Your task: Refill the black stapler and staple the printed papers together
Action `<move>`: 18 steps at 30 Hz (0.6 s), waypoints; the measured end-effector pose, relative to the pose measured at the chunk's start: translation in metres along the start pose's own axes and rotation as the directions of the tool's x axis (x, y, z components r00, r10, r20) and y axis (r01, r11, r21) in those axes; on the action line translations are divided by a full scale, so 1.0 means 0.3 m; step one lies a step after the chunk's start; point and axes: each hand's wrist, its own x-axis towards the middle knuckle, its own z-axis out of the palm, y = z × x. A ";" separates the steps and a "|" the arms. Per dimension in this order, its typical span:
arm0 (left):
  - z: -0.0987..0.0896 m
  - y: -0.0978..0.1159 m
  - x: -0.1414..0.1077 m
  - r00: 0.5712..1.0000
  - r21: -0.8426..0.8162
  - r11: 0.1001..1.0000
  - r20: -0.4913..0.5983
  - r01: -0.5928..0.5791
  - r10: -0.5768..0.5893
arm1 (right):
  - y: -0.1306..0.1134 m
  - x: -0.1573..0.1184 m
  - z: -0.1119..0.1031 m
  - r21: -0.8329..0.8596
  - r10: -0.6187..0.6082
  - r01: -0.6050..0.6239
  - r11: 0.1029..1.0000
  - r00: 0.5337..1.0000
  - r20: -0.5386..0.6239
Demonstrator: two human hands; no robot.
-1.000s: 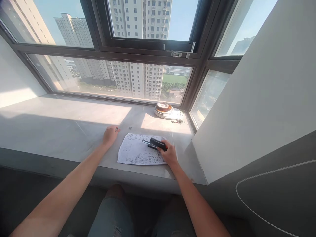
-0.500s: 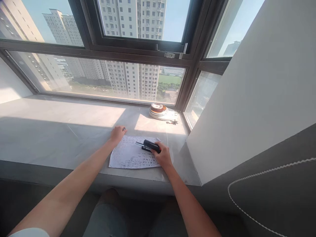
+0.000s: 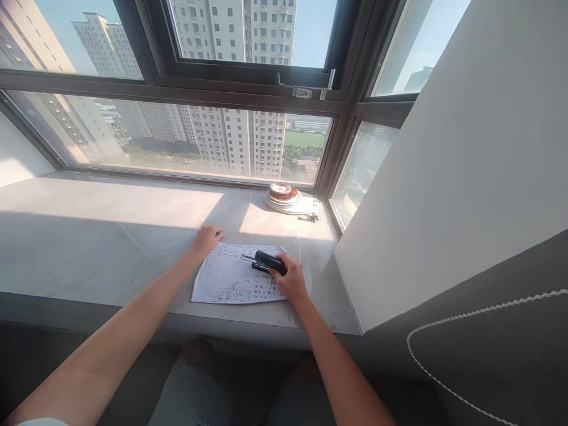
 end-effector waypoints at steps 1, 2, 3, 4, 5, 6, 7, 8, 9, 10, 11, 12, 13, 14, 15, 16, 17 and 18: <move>-0.002 -0.004 0.003 1.000 0.001 1.000 0.000 0.000 0.000 | -0.001 0.000 0.000 0.002 0.000 0.000 1.000 1.000 0.003; -0.005 -0.008 0.006 1.000 0.001 1.000 -0.002 -0.002 0.002 | -0.001 0.000 -0.001 0.003 -0.001 0.001 1.000 1.000 0.005; -0.006 -0.010 0.009 1.000 0.000 1.000 -0.003 -0.003 0.003 | -0.002 0.000 -0.001 0.005 -0.003 0.003 1.000 1.000 0.007; -0.009 -0.012 0.011 1.000 -0.004 1.000 -0.004 -0.006 0.006 | -0.004 -0.001 -0.002 0.006 -0.006 0.006 1.000 1.000 0.007; -0.011 -0.011 0.013 1.000 -0.011 1.000 -0.005 -0.009 0.009 | -0.005 -0.001 -0.003 0.006 -0.009 0.009 1.000 1.000 0.005; -0.014 -0.009 0.013 1.000 -0.020 1.000 -0.007 -0.012 0.012 | -0.007 -0.002 -0.003 0.004 -0.011 0.011 1.000 1.000 0.002; -0.017 -0.005 0.013 1.000 -0.031 0.999 -0.012 -0.016 0.016 | -0.008 -0.002 -0.004 0.001 -0.012 0.012 1.000 1.000 -0.001; -0.022 0.002 0.011 1.000 -0.045 0.999 -0.019 -0.019 0.018 | -0.010 -0.002 -0.005 -0.004 -0.010 0.010 1.000 1.000 -0.005; -0.028 0.010 0.007 0.999 -0.061 0.998 -0.028 -0.021 0.019 | -0.011 -0.002 -0.006 -0.008 -0.006 0.006 1.000 1.000 -0.008; -0.035 0.021 -0.001 0.999 -0.079 0.997 -0.041 -0.020 0.017 | -0.013 -0.001 -0.007 -0.013 -0.001 0.001 1.000 1.000 -0.010; -0.044 0.033 -0.014 0.998 -0.101 0.995 -0.057 -0.017 0.011 | -0.014 0.000 -0.007 -0.017 0.002 -0.002 1.000 1.000 -0.008; -0.055 0.045 -0.035 0.997 -0.124 0.992 -0.076 -0.010 0.001 | -0.016 0.001 -0.008 -0.023 0.003 -0.003 1.000 1.000 -0.005; -0.068 0.057 -0.066 0.995 -0.149 0.989 -0.097 0.000 -0.014 | -0.018 -0.001 -0.008 -0.030 0.003 -0.003 1.000 1.000 -0.001; -0.082 0.069 -0.108 0.992 -0.180 0.984 -0.121 0.012 -0.034 | -0.020 -0.004 -0.009 -0.038 0.002 -0.002 0.999 1.000 0.006; -0.097 0.081 -0.164 0.988 -0.205 0.978 -0.144 0.027 -0.058 | -0.022 -0.008 -0.010 -0.052 0.005 -0.005 0.999 1.000 0.002; -0.112 0.093 -0.231 0.982 -0.250 0.968 -0.173 0.035 -0.081 | -0.021 -0.014 -0.011 -0.069 0.011 -0.012 0.998 1.000 -0.007; -0.126 0.107 -0.310 0.971 -0.388 0.922 -0.218 0.008 -0.101 | -0.018 -0.018 -0.013 -0.088 0.021 -0.023 0.996 1.000 -0.020; -0.137 0.123 -0.397 0.962 -0.496 0.868 -0.252 -0.032 -0.109 | -0.011 -0.021 -0.015 -0.118 0.030 -0.034 0.992 0.999 -0.035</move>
